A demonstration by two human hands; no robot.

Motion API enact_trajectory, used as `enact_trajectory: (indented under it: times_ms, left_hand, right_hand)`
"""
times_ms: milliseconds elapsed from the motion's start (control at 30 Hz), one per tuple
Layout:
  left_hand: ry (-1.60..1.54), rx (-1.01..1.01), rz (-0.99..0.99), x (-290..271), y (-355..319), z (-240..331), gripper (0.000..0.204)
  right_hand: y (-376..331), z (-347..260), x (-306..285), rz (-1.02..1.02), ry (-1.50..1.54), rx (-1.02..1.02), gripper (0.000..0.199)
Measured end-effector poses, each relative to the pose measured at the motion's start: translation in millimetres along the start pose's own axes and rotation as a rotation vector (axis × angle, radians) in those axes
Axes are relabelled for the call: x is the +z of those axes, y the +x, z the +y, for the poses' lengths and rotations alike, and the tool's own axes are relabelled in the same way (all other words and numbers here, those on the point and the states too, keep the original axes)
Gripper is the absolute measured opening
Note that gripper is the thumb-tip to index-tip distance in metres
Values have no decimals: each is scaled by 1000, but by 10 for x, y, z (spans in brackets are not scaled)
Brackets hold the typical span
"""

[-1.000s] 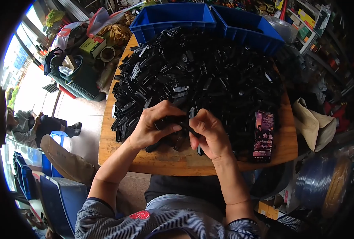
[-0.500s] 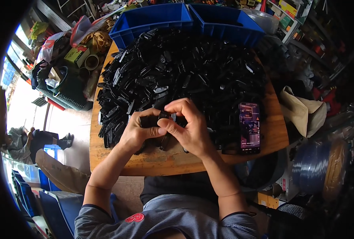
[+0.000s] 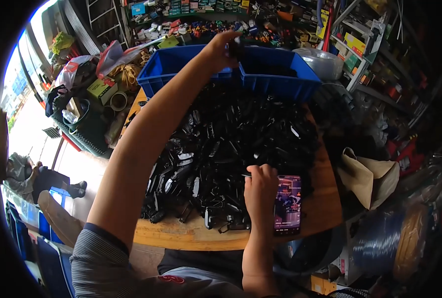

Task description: Inspecting and sorting small black plastic components at a workbench.

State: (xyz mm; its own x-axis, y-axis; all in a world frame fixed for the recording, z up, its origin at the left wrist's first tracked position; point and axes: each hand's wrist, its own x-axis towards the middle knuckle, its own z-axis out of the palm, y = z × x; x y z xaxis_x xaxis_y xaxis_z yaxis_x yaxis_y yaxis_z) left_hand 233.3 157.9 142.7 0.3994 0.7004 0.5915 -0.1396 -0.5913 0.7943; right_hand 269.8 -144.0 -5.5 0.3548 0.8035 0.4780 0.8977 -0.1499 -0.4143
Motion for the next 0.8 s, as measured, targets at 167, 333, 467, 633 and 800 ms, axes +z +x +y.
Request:
enact_trajectory:
  times_ms: [167,333,467,633,800]
  left_hand:
    - [-165,-107,-36,354,-205,636,61]
    - [116,374,-35,-706,-1368,1584,43]
    - [197,496,4,-1034,-1870,1578,39]
    - [114,567,33,-1079,-2275,1689,37]
    - [163,634,62,-1184,-2593,1831,36]
  right_hand:
    - [24,114,-99,75,153,51,16]
    - [43,45,-258,233,290,43,8]
    - [64,-7,13,159,416,-47,6]
    - [207,-213,-204,171,418,-320,19]
    - [414,-434,-1239,133,1204,-640,42]
